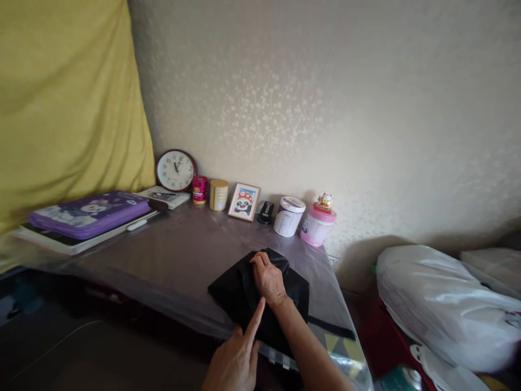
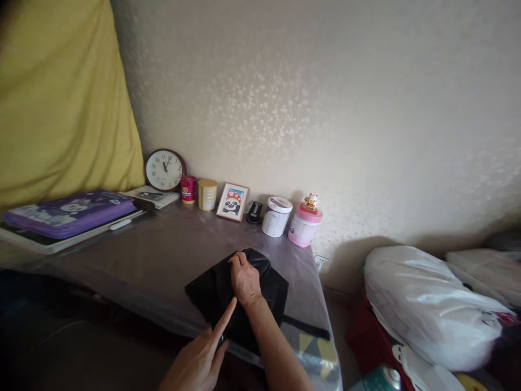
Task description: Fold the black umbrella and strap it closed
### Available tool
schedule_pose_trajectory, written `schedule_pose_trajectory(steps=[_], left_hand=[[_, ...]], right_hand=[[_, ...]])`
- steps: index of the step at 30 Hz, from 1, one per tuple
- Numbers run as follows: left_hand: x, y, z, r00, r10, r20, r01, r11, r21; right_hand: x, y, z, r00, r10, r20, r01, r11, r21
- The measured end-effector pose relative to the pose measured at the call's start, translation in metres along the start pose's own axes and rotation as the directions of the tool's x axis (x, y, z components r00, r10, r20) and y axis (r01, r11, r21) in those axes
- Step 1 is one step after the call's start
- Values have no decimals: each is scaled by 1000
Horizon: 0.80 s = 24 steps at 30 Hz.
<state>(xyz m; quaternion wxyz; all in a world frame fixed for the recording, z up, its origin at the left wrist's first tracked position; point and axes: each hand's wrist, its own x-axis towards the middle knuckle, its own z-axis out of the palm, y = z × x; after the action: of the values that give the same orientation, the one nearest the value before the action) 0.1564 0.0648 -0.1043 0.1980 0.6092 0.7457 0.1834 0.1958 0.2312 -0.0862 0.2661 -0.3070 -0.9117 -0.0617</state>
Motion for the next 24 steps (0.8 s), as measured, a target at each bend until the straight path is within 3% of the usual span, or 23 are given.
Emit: schedule_pose_trajectory(steps=[4,14,21,24], left_hand=[[1,1,1,999,-33,31,31,998,60],[4,-2,5,997,-79,24,79,996,-27],[5,-2,3,994,-93,49,96,993,-72],[4,-3,2,995,-90,54,94,992,-84]], right_hand=[[0,0,-2,1000,-12,14,12,1000,3],[3,-1,0,998,-49,40,48,998,40],[-16,3,-24,993,-91,-72,109,942,318],[-30,18,-30,985,-150,-79,168,927,336]])
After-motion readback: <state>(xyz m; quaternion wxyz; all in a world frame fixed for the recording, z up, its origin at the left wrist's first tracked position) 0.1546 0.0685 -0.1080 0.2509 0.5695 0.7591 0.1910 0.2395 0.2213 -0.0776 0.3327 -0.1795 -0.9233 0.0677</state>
